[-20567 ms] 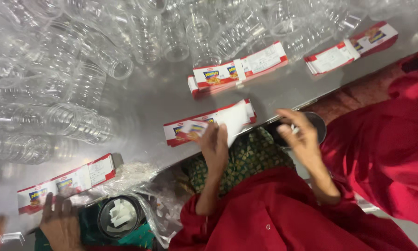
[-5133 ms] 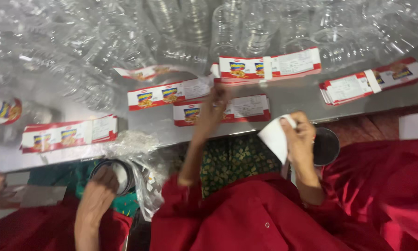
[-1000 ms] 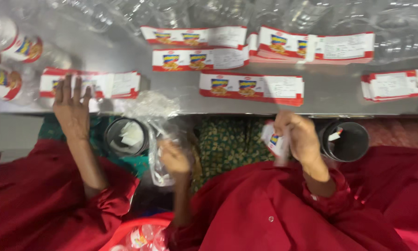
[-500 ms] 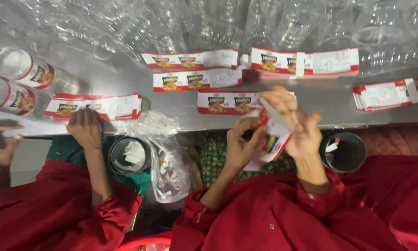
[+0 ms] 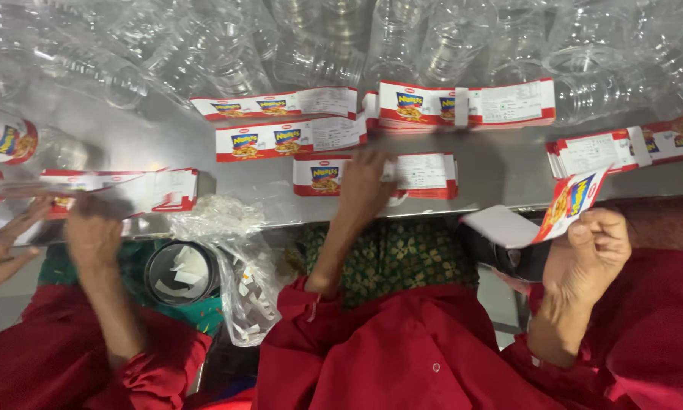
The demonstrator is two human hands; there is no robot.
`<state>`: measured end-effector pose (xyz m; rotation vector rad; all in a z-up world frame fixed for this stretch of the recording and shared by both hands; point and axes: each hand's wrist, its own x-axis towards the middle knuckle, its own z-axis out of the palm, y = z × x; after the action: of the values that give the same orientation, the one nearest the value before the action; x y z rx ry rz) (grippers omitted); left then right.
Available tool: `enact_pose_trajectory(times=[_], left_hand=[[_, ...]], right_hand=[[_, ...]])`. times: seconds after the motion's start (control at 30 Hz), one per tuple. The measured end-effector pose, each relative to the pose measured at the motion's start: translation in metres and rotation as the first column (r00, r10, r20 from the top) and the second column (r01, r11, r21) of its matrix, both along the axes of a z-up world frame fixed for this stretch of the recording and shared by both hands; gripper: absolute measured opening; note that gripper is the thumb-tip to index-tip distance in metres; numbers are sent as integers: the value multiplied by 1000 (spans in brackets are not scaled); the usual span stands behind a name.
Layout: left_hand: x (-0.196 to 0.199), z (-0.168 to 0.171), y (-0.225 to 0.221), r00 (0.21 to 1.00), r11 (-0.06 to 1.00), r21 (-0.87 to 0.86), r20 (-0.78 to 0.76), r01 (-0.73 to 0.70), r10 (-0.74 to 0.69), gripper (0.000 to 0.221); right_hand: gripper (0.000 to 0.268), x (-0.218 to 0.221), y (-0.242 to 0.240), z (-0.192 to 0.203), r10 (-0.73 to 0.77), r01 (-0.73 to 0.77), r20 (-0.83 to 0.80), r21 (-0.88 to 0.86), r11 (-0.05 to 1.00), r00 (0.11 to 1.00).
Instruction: The person applies labels to plastic jars by hand. The person takes a label from a stack, removes the backing, and carefully wraps it around the middle of a clear plastic jar, repeating this process for multiple jars.
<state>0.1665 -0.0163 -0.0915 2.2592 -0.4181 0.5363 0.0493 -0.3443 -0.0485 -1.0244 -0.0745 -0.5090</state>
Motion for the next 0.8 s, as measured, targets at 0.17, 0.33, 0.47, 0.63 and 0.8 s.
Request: enact_pose_trajectory(times=[0.17,0.33,0.47,0.63,0.8], left_hand=[[-29,-41,-10,960,986,27,-236,164,-153,13],[-111,-26,63,922,986,16,-350,-168,163,10],[-172,-5,141,700,856,476,-540,-204,467,11],[-124,14,145,669,766,638,-603,76,436,11],[48,3,99,965,807,579,259,-117,-47,38]], right_hand=[[14,-9,-3,-6,7,-9,-47,-45,999,999],[17,-8,0,-16,66,-69,-59,-60,996,996],[23,2,3,-18,112,-114,-33,-55,992,993],[23,17,21,-21,165,-167,-30,-57,984,986],[16,13,28,-23,208,-212,-52,-85,974,977]])
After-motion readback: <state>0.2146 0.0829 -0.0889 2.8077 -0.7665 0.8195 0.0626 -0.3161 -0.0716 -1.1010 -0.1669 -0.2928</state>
